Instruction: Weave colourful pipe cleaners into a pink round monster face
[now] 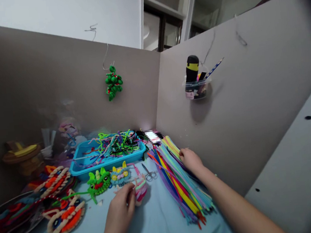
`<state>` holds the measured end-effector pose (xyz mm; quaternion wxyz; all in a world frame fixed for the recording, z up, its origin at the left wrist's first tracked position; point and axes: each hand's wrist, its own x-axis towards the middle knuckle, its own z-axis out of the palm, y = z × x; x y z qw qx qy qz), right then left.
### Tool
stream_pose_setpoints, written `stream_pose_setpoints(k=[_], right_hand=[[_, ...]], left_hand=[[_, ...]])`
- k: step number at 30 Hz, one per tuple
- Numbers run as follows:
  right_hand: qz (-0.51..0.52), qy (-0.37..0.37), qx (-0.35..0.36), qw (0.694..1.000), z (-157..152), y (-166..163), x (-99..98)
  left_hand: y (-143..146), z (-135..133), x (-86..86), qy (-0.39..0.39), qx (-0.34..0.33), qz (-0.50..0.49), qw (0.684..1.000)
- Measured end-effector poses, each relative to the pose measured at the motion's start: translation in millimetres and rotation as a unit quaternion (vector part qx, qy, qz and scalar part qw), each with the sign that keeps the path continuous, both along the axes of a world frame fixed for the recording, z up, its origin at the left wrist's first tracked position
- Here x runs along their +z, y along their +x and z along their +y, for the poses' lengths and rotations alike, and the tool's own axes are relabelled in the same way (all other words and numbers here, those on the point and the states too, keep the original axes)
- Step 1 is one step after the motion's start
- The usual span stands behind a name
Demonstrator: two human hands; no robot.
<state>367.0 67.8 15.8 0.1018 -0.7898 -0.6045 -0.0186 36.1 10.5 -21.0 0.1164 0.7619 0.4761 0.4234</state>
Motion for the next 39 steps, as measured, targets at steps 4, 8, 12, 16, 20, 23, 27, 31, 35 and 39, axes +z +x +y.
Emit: stream_pose_setpoints(k=[4, 8, 12, 16, 20, 23, 27, 31, 35, 39], right_hand=[[-0.006, 0.006, -0.032, 0.999, 8.8, 0.7, -10.9], [-0.012, 0.035, -0.055, 0.998, 12.7, 7.5, -19.9], [0.016, 0.070, -0.077, 0.994, 14.9, 16.3, -22.0], [0.079, 0.116, -0.089, 0.986, 17.7, 24.5, -17.6], [0.165, 0.167, -0.081, 0.969, 23.8, 34.6, -1.9], [0.221, 0.230, -0.064, 0.946, 27.4, 44.2, 22.8], [0.255, 0.331, -0.047, 0.907, 23.0, 52.4, 68.0], [0.245, 0.382, 0.040, 0.890, -1.8, 26.5, 92.7], [0.130, 0.158, 0.203, 0.958, -48.4, -42.3, 64.7], [-0.014, -0.026, 0.207, 0.978, -82.5, -95.9, 14.2]], left_hand=[[0.6, -0.1, -1.3, -0.001, -0.003, -0.001, 1.000], [1.0, -0.1, -1.5, 0.010, -0.002, 0.004, 1.000], [0.9, -0.2, -1.8, 0.008, -0.002, 0.007, 1.000], [0.5, -0.1, -2.5, 0.002, -0.001, 0.006, 1.000], [-0.1, 0.5, -2.9, -0.005, 0.003, 0.002, 1.000], [-0.5, 0.9, -2.3, -0.008, 0.002, -0.001, 1.000], [-0.6, 0.8, -0.3, -0.012, 0.002, 0.001, 1.000], [-0.7, -0.1, 1.9, -0.025, 0.001, -0.001, 1.000], [-1.0, -1.0, 2.1, -0.030, 0.000, -0.004, 1.000], [-1.4, -1.3, 1.9, -0.040, 0.001, -0.002, 0.999]])
